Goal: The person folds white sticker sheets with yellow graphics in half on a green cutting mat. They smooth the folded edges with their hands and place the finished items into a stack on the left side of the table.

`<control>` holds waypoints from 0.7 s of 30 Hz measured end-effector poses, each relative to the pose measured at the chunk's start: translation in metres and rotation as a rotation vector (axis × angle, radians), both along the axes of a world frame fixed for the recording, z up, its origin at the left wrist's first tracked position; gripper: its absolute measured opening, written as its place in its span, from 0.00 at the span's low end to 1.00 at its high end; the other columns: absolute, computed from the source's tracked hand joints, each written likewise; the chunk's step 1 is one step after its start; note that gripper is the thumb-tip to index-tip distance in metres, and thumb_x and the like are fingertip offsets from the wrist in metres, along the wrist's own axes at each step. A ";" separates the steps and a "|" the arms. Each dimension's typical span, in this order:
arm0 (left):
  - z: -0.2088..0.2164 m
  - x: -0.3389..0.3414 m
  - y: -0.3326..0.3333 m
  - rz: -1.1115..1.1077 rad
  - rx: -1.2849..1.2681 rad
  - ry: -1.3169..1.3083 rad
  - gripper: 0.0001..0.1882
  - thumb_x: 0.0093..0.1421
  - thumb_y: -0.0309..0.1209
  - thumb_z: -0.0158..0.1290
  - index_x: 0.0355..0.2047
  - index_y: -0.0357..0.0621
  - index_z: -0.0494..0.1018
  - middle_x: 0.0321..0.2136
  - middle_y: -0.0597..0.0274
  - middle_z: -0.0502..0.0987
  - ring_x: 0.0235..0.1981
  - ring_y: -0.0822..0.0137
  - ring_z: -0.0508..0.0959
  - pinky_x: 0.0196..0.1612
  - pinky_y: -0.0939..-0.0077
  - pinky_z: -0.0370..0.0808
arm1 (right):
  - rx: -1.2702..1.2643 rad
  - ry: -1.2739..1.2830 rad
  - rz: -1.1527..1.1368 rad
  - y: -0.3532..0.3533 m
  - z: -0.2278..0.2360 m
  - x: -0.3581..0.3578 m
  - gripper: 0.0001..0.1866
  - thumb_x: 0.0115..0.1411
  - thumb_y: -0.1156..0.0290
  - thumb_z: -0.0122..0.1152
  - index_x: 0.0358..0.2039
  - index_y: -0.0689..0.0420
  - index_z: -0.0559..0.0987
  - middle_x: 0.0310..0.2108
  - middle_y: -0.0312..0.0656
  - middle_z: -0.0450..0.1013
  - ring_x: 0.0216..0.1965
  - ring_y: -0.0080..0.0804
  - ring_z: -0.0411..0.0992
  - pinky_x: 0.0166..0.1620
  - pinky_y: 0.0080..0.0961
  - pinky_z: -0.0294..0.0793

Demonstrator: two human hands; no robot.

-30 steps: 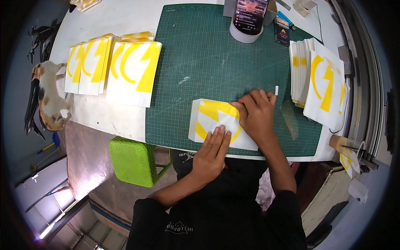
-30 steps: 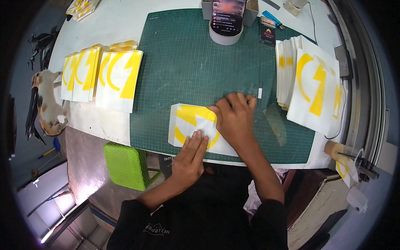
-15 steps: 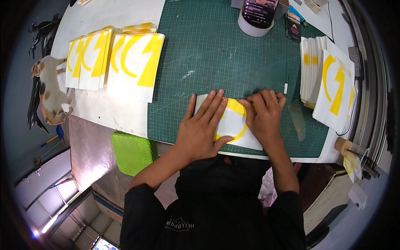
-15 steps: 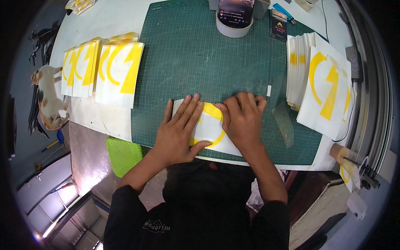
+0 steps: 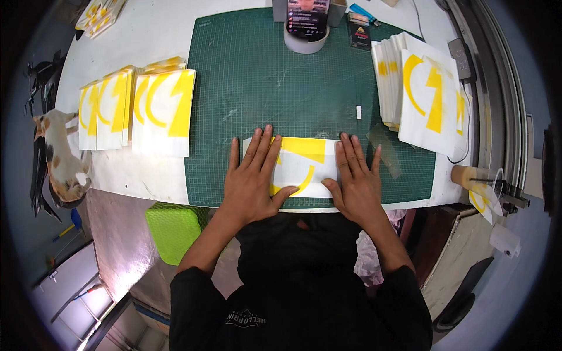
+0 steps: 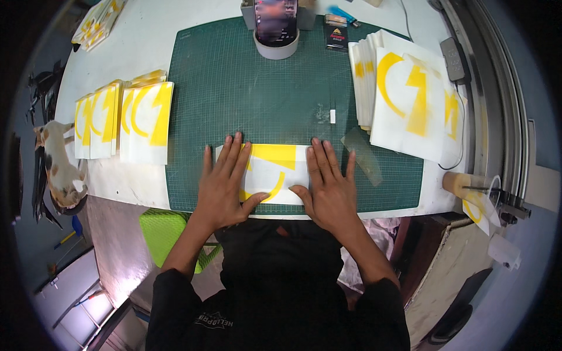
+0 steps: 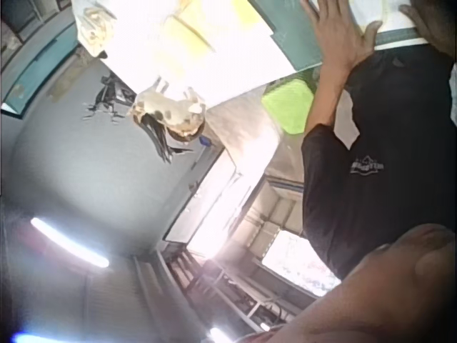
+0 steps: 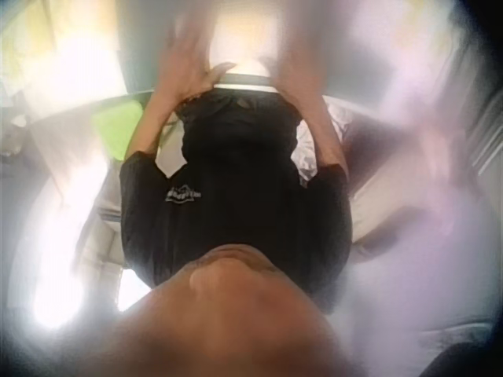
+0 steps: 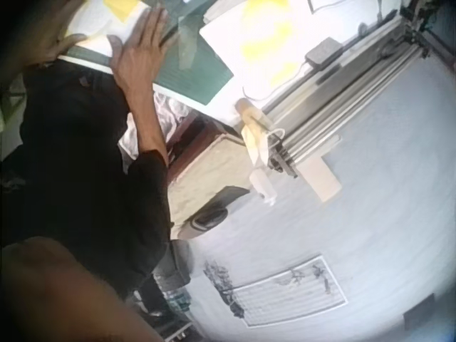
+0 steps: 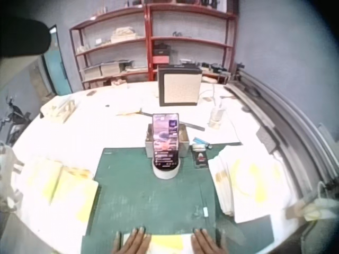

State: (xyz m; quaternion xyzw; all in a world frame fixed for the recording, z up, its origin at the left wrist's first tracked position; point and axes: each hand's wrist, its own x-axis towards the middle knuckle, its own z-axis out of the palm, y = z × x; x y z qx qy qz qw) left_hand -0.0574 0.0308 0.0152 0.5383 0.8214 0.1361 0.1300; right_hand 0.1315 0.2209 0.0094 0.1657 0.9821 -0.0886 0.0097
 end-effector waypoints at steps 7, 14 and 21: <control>0.001 0.020 0.007 0.138 -0.006 0.046 0.52 0.66 0.63 0.51 0.75 0.34 0.53 0.76 0.32 0.49 0.78 0.38 0.48 0.73 0.25 0.39 | 0.165 0.395 -0.562 0.031 -0.007 0.041 0.30 0.64 0.55 0.69 0.59 0.62 0.76 0.57 0.54 0.70 0.59 0.54 0.67 0.62 0.59 0.59; -0.018 0.041 0.008 0.226 0.231 -0.004 0.49 0.68 0.55 0.53 0.75 0.31 0.50 0.75 0.29 0.47 0.78 0.32 0.44 0.73 0.24 0.35 | -0.278 0.404 -0.860 0.047 -0.003 0.063 0.20 0.58 0.65 0.78 0.40 0.61 0.74 0.35 0.46 0.72 0.41 0.43 0.73 0.46 0.39 0.70; -0.004 0.019 -0.025 0.095 0.053 0.022 0.50 0.65 0.55 0.57 0.74 0.32 0.53 0.76 0.42 0.53 0.78 0.44 0.52 0.75 0.29 0.37 | -0.324 0.845 -0.558 -0.026 -0.009 0.037 0.14 0.60 0.76 0.73 0.44 0.62 0.78 0.30 0.44 0.74 0.31 0.37 0.73 0.38 0.31 0.73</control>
